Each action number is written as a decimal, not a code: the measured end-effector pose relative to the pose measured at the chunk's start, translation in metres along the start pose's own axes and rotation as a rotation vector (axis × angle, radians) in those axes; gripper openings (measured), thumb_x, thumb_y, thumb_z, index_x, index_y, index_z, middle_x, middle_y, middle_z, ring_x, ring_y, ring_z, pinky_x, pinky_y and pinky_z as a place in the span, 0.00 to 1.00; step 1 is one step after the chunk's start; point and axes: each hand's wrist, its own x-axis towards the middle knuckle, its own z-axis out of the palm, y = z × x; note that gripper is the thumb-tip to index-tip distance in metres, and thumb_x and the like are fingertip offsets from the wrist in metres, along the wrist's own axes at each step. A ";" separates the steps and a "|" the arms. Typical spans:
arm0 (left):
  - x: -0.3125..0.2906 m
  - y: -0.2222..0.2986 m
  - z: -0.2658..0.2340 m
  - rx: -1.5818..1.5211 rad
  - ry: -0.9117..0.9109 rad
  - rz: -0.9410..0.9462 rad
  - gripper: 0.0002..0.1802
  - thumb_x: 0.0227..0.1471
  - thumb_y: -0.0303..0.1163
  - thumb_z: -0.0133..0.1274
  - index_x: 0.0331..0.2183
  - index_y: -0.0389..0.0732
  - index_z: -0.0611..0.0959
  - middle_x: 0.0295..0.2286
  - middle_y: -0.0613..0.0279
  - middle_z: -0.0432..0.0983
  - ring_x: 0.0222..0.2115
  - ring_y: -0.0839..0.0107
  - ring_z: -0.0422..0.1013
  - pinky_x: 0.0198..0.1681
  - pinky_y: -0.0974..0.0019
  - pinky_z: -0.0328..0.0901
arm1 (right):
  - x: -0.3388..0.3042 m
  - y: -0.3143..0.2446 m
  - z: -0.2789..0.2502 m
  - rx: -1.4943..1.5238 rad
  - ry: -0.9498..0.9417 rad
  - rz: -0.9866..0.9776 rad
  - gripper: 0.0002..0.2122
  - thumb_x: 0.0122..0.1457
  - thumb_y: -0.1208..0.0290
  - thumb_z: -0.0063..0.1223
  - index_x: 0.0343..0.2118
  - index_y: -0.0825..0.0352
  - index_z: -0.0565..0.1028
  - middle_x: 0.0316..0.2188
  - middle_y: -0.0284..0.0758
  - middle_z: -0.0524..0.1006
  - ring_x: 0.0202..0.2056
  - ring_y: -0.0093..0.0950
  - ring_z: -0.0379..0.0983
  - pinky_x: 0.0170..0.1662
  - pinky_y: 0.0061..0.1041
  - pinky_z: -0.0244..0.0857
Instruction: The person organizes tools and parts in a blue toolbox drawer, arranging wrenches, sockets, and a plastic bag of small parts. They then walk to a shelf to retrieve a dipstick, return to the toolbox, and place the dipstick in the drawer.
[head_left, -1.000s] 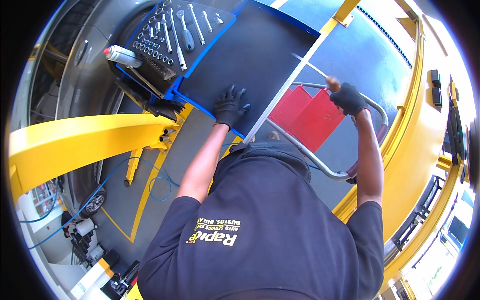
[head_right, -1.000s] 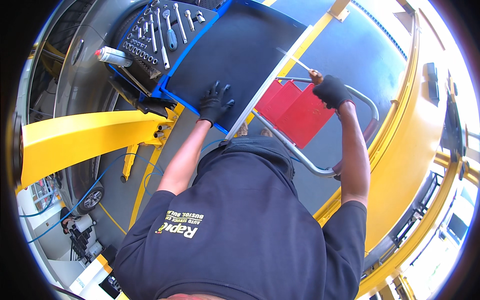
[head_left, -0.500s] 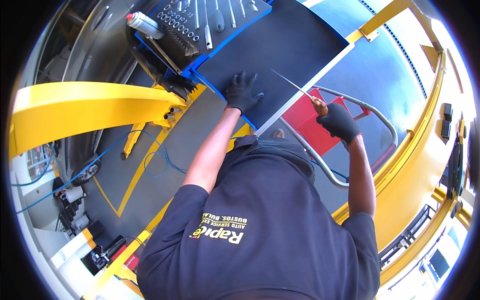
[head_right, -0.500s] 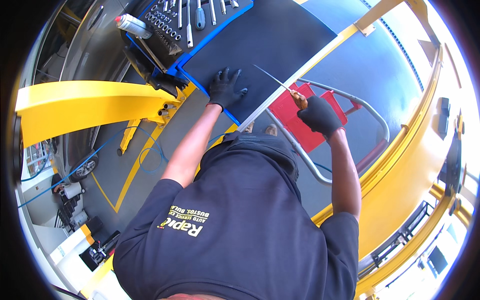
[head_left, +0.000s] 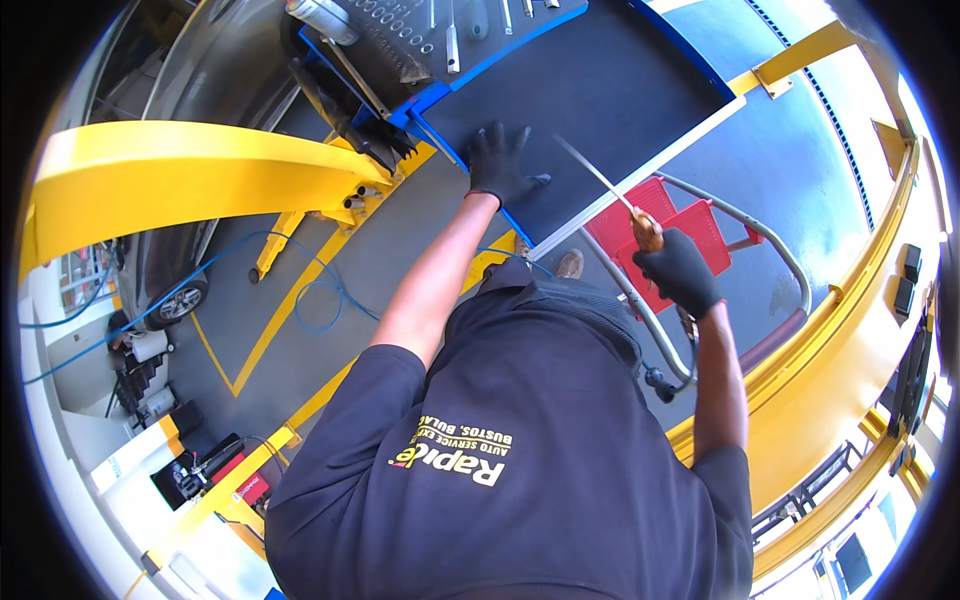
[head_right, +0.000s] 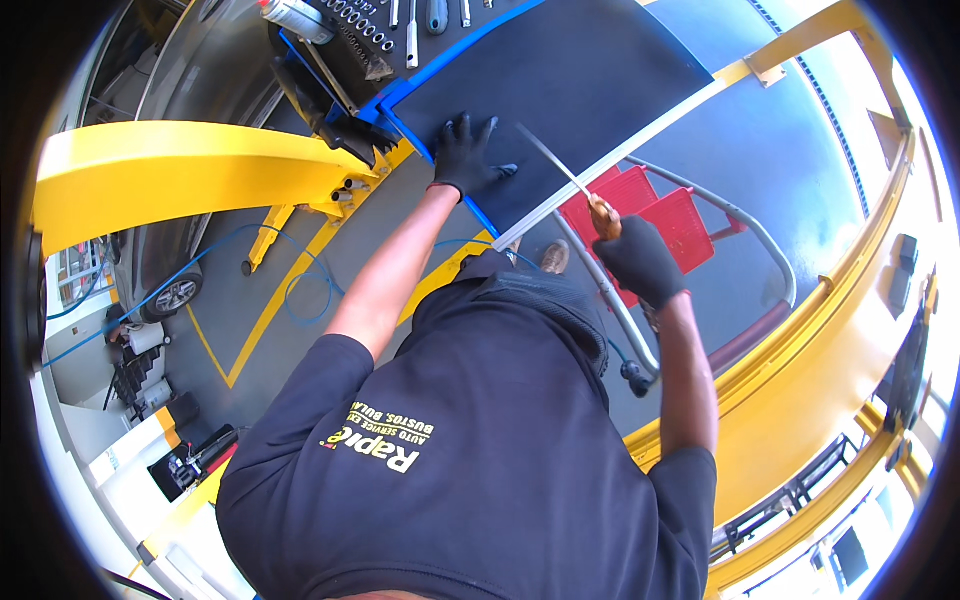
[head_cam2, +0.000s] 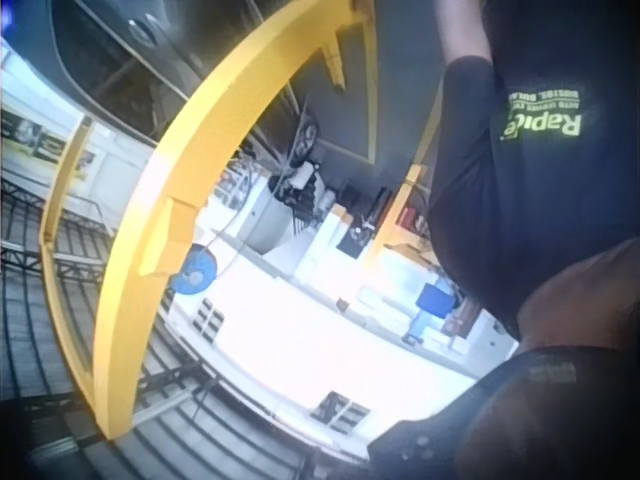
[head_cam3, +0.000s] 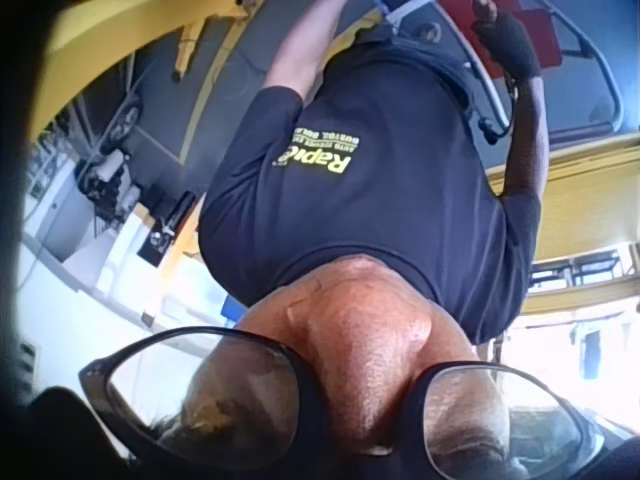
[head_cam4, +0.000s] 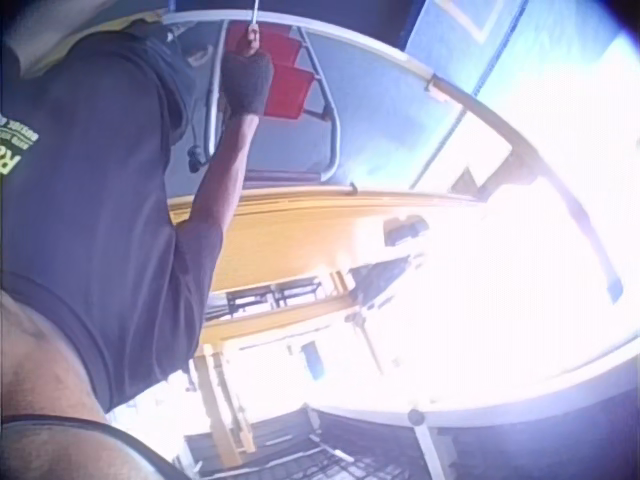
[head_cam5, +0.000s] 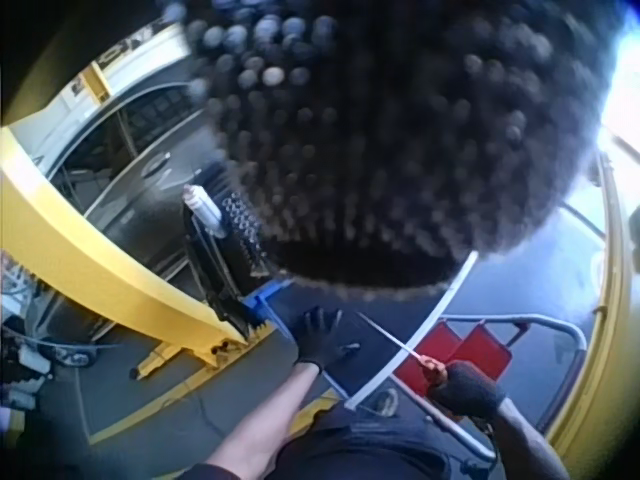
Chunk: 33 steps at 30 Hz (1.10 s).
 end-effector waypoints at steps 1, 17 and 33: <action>0.004 -0.016 0.010 -0.021 0.031 0.049 0.58 0.49 0.74 0.57 0.72 0.55 0.62 0.68 0.39 0.55 0.69 0.41 0.54 0.69 0.34 0.52 | 0.012 0.004 0.013 -0.019 -0.038 -0.049 0.12 0.57 0.68 0.62 0.31 0.74 0.77 0.18 0.34 0.77 0.15 0.21 0.73 0.18 0.23 0.65; 0.009 -0.044 -0.015 0.221 -0.350 -0.123 0.80 0.42 0.85 0.51 0.74 0.31 0.46 0.70 0.25 0.46 0.73 0.37 0.42 0.75 0.41 0.29 | 0.054 -0.039 0.055 -0.199 -0.264 -0.112 0.16 0.57 0.66 0.60 0.37 0.79 0.81 0.23 0.43 0.82 0.19 0.30 0.80 0.24 0.28 0.73; 0.013 -0.049 -0.010 0.159 -0.365 -0.056 0.74 0.42 0.75 0.63 0.76 0.52 0.44 0.74 0.37 0.34 0.74 0.34 0.38 0.73 0.32 0.34 | 0.030 0.027 0.032 0.028 -0.181 -0.035 0.15 0.56 0.65 0.59 0.32 0.76 0.81 0.20 0.41 0.81 0.21 0.31 0.80 0.27 0.30 0.72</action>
